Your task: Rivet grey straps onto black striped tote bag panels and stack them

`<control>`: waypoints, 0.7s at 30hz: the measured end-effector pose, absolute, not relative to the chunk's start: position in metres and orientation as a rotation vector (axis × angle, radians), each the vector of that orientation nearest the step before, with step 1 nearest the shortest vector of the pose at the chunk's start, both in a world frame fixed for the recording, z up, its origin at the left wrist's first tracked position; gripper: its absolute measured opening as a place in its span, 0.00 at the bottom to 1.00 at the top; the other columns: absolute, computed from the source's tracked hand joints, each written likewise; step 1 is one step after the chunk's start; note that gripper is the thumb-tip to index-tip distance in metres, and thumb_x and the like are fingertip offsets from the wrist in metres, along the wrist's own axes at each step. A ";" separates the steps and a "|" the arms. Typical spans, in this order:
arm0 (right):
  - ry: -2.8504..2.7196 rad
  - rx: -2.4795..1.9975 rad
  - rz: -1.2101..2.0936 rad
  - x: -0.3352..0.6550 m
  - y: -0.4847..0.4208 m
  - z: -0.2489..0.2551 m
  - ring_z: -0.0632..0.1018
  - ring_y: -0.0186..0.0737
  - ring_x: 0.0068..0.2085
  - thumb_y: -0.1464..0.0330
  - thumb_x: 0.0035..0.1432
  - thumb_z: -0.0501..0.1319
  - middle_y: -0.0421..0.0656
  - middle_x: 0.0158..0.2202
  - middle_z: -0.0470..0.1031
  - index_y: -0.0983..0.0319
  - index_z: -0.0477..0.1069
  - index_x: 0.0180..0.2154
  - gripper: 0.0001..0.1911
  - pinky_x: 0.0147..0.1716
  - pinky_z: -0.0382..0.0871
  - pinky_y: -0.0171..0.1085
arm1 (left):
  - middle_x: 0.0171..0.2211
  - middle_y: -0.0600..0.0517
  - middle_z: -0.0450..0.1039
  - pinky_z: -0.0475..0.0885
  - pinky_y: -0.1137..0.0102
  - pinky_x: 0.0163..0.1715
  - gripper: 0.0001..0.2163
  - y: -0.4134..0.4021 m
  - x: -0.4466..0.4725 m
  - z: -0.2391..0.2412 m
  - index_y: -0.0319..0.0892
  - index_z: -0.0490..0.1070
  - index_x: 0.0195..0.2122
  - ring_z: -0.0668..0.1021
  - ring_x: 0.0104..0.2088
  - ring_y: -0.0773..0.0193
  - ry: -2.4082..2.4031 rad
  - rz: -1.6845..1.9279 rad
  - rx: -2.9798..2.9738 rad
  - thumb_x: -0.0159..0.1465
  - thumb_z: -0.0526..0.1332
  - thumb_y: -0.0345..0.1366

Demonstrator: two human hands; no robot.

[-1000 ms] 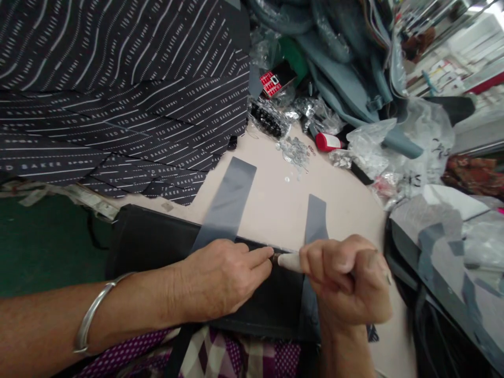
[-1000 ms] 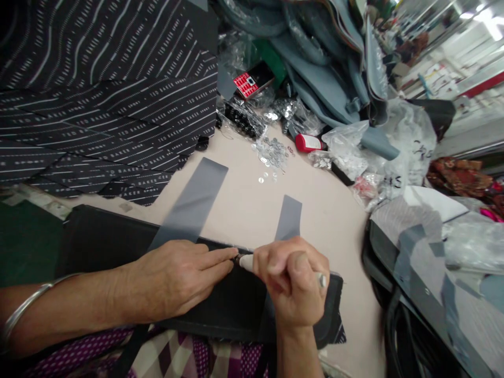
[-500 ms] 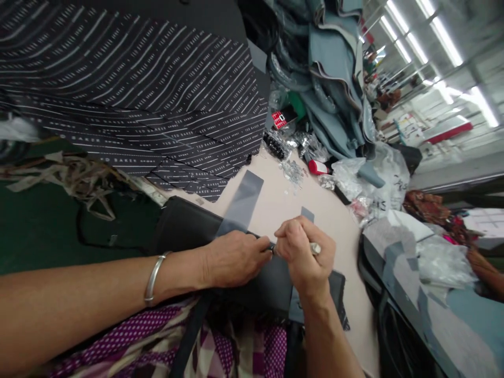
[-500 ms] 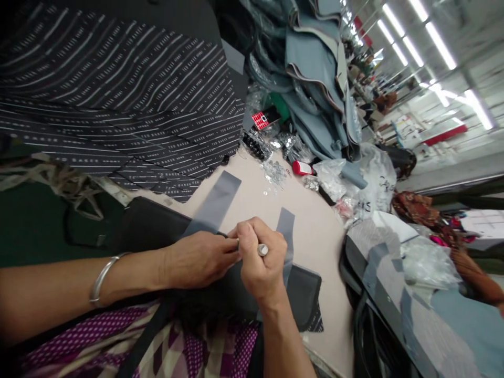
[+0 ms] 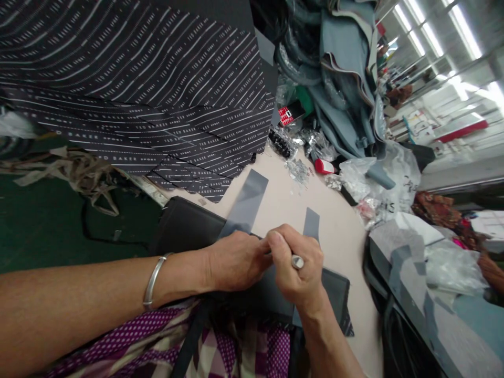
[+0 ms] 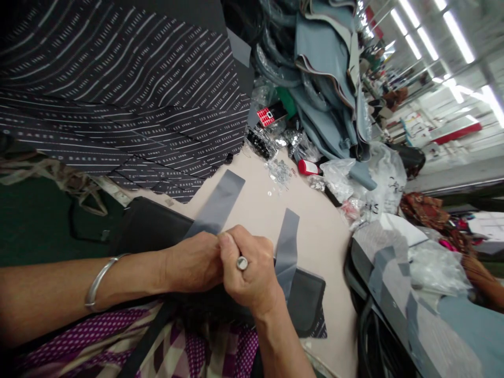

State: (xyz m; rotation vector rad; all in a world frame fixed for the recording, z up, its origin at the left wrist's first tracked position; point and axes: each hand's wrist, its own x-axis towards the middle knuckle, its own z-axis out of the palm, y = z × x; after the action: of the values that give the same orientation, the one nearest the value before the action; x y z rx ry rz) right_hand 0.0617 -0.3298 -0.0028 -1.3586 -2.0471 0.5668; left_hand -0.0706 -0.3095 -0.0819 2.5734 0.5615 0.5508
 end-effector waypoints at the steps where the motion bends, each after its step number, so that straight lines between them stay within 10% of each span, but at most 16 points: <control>1: -1.922 -1.362 0.611 0.067 -0.331 -0.003 0.66 0.29 0.19 0.69 0.67 0.54 0.35 0.19 0.63 0.62 0.69 0.27 0.14 0.20 0.58 0.32 | 0.38 0.48 0.76 0.72 0.67 0.23 0.10 -0.309 -0.071 -0.079 0.41 0.70 0.47 0.78 0.30 0.59 0.570 0.522 2.592 0.65 0.56 0.31; 9: -1.207 -0.966 0.599 0.072 -0.338 0.009 0.53 0.26 0.12 0.69 0.63 0.56 0.29 0.14 0.50 0.61 0.71 0.28 0.11 0.14 0.52 0.30 | 0.32 0.49 0.74 0.70 0.67 0.23 0.02 -0.310 -0.074 -0.073 0.40 0.69 0.36 0.78 0.29 0.59 0.614 0.575 2.635 0.64 0.58 0.32; 16: -1.302 -1.578 0.676 0.103 -0.364 -0.001 0.60 0.29 0.16 0.58 0.64 0.59 0.31 0.15 0.56 0.61 0.69 0.27 0.16 0.15 0.54 0.31 | 0.32 0.50 0.74 0.69 0.67 0.24 0.03 -0.310 -0.073 -0.077 0.40 0.70 0.36 0.78 0.28 0.59 0.661 0.604 2.656 0.63 0.58 0.31; 21: -1.736 -2.491 0.509 0.130 -0.450 0.003 0.78 0.46 0.26 0.59 0.59 0.63 0.41 0.24 0.77 0.60 0.69 0.57 0.26 0.25 0.65 0.37 | 0.33 0.51 0.75 0.72 0.67 0.28 0.12 -0.311 -0.073 -0.078 0.43 0.72 0.48 0.79 0.32 0.58 0.643 0.579 2.675 0.65 0.57 0.31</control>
State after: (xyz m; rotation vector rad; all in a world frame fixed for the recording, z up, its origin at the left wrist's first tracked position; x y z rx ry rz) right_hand 0.1299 -0.4498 0.0033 -2.4910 -1.7357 0.5092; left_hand -0.0725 -0.3107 -0.0785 2.6753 0.6431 0.5788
